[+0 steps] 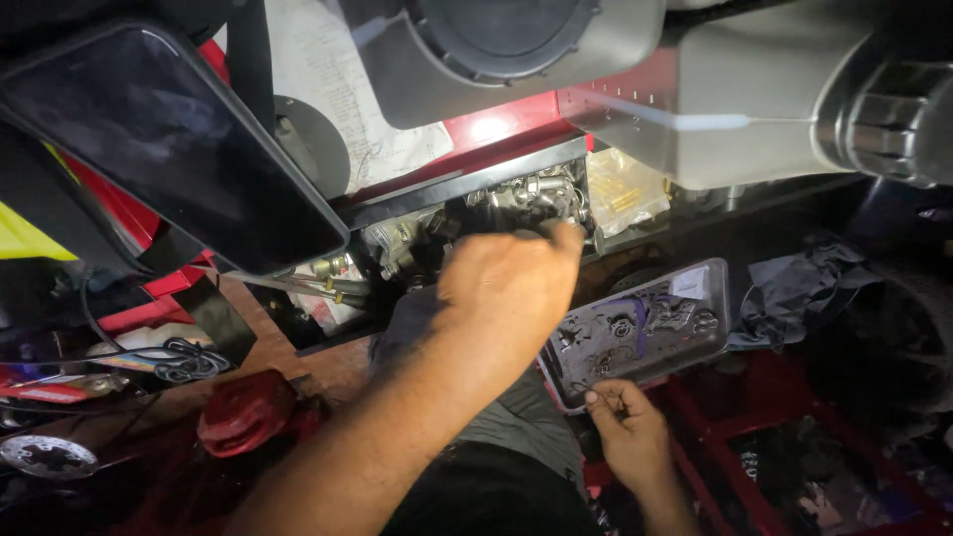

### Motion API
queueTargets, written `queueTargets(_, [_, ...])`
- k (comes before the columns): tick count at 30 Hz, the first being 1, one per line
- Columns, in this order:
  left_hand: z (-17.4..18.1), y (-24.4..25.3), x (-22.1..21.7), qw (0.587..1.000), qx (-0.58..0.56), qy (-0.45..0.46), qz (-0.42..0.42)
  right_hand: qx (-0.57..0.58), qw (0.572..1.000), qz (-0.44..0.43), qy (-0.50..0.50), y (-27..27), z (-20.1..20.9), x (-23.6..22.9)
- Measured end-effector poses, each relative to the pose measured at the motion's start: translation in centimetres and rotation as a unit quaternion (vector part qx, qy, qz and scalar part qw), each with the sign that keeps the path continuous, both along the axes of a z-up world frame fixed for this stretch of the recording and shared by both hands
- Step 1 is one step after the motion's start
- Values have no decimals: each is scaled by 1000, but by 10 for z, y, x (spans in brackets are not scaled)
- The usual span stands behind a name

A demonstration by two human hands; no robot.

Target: The person uses pliers to remove a small metal clip from a disassembled engine block. They then search through drawers containing various nuts, bolts, and washers, selecting specific parts. The person wipes a gear with a cloth and places it on the workbench before continuing to sort through hardware.

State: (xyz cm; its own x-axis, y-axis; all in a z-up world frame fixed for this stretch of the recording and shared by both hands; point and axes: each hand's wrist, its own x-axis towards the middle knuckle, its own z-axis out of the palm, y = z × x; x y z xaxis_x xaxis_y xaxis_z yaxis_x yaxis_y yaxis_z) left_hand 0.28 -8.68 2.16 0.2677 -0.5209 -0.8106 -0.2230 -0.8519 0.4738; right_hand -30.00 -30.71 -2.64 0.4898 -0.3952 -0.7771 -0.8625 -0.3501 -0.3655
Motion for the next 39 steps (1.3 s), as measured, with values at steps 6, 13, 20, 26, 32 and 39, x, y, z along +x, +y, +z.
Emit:
queueTargets(6, [14,1,18,996,12,69,-59,-8,1000,22,5,-1,4,6])
queueTargets(13, [-27,-12,-12,993,74,-37,90,6,1000,4,-7,2,2,0])
queueTargets(20, [20,21,20,990,78,114,12,-5,1000,15,10,4,-3,-5])
queueTargets(26, [10,28,4,995,51,54,63,-1,1000,27,15,9,-4,-1])
queueTargets(32, [5,35,-26,992,2,-70,103,2,1000,19,23,13,0,12])
queueTargets(39, [15,21,-3,994,68,79,29,14,1000,9,16,11,-7,10])
